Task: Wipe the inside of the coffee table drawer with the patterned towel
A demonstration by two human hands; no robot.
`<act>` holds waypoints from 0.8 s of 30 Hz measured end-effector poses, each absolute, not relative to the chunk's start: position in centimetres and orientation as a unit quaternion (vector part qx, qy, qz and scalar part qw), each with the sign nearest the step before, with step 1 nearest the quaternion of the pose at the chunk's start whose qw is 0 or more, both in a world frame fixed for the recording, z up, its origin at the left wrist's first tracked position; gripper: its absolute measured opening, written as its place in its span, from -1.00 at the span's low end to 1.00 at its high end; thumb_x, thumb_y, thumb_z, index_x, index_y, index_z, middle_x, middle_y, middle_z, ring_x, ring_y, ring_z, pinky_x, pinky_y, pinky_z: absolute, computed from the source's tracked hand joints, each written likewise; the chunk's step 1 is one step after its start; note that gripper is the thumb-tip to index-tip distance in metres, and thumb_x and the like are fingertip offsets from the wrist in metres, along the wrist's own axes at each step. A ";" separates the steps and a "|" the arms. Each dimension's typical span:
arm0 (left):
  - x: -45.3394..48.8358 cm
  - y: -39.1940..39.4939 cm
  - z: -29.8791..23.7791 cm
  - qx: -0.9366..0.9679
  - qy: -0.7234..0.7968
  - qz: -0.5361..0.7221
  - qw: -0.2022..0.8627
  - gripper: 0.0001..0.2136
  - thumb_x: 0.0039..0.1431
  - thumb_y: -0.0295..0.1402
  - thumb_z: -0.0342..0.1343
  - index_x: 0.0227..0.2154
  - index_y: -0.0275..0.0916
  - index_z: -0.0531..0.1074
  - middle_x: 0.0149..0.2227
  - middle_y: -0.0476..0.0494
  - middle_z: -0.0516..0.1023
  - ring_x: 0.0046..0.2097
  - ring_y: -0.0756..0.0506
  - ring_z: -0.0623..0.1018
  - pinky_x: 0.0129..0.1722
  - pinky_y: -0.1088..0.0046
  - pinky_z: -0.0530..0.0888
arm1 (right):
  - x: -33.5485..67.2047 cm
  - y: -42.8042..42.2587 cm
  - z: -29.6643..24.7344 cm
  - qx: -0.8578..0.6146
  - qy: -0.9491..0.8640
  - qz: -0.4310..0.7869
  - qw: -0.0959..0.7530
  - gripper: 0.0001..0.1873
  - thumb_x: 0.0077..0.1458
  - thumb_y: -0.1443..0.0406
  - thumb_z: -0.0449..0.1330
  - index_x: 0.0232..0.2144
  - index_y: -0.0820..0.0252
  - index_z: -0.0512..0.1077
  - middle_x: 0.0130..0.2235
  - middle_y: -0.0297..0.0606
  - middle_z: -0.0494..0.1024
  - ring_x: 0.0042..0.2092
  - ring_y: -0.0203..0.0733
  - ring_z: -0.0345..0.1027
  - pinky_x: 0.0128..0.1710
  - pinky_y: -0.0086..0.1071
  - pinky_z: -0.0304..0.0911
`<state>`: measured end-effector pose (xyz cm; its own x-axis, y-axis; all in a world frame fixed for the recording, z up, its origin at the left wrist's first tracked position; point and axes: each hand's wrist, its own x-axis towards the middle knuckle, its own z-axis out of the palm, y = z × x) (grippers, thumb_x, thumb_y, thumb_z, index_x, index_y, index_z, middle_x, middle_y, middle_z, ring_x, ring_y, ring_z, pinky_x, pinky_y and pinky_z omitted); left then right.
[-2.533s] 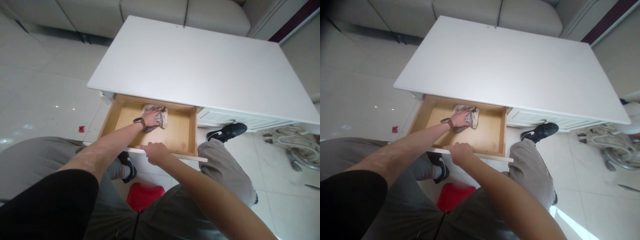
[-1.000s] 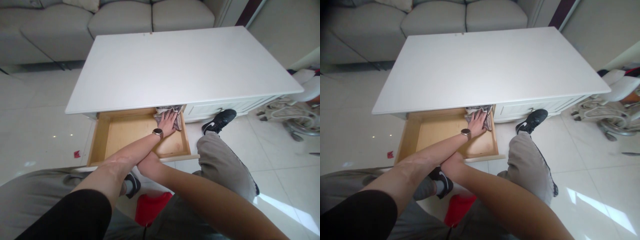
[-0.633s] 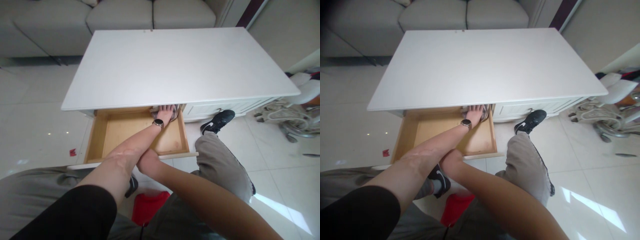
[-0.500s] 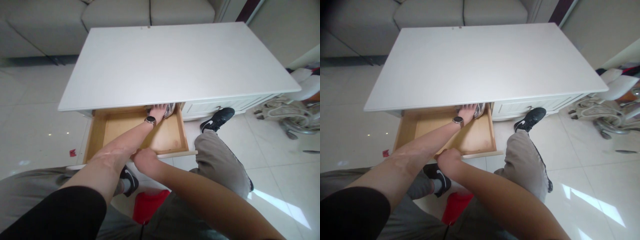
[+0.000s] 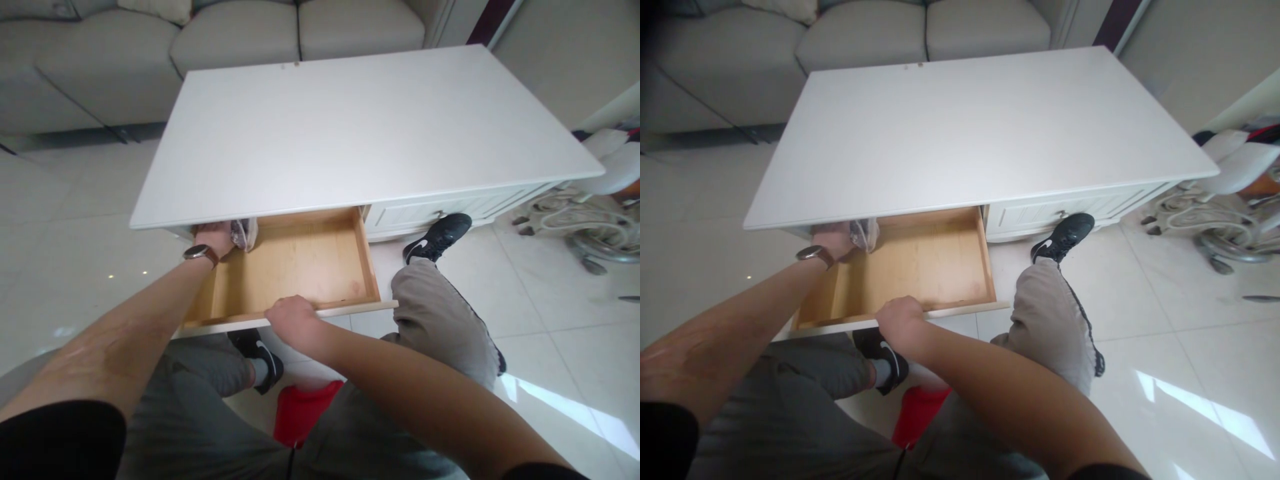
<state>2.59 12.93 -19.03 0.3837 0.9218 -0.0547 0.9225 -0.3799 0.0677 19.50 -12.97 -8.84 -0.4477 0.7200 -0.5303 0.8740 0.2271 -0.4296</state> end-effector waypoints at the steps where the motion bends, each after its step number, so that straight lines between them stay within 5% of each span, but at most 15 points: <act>1: 1.9 13.2 -18.9 0.827 0.560 -0.014 0.039 -0.48 0.19 -0.16 0.10 0.18 -0.25 0.38 0.17 -0.39 0.50 0.31 -0.46 0.35 0.29 -0.17 0.31 | 19.5 -13.1 -8.8 0.512 0.777 -0.349 0.111 -0.65 0.38 0.47 0.06 0.08 0.36 0.57 0.07 0.09 0.60 0.11 0.03 0.54 -0.01 -0.15 0.54; 6: 2.1 12.9 -19.4 0.821 0.566 -0.074 0.003 -0.41 0.17 -0.07 0.18 0.19 -0.27 0.36 0.13 -0.33 0.56 0.31 -0.42 0.36 0.28 -0.07 0.37 | 19.2 -13.4 -8.9 0.514 0.775 -0.353 0.102 -0.65 0.38 0.47 0.06 0.08 0.37 0.56 0.06 0.10 0.61 0.11 0.05 0.54 -0.01 -0.13 0.54; 13: 7.3 10.2 -19.0 0.845 0.531 -0.049 -0.029 -0.42 0.36 0.07 0.01 0.12 -0.39 0.38 0.14 -0.39 0.55 0.12 -0.31 0.53 0.15 0.16 0.46 | 18.6 -13.3 -9.3 0.511 0.773 -0.359 0.117 -0.64 0.34 0.48 0.09 0.08 0.37 0.57 0.05 0.13 0.61 0.09 0.08 0.54 -0.05 -0.10 0.57; 18: 16.7 7.4 -18.5 0.881 0.470 -0.007 0.058 -0.52 0.34 -0.02 0.05 0.13 -0.27 0.43 0.15 -0.38 0.56 0.15 -0.37 0.54 0.19 0.17 0.43 | 18.5 -13.3 -9.5 0.506 0.775 -0.357 0.129 -0.65 0.35 0.48 0.08 0.06 0.36 0.58 0.05 0.10 0.62 0.09 0.06 0.55 -0.02 -0.08 0.55; 24: 28.4 2.1 -18.1 0.885 0.345 0.115 0.291 -0.53 0.26 -0.22 0.16 0.21 -0.19 0.41 0.08 -0.28 0.61 0.08 -0.29 0.59 0.11 0.23 0.50 | 18.2 -13.6 -10.0 0.537 0.754 -0.362 0.110 -0.62 0.32 0.50 0.07 0.07 0.37 0.57 0.10 0.14 0.58 0.08 0.18 0.54 -0.02 0.06 0.54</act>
<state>28.39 2.06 -18.07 0.7356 0.6774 0.0035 0.5435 -0.5932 0.5940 18.18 -13.55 -10.02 -0.3994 0.7297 -0.5550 0.8896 0.1621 -0.4271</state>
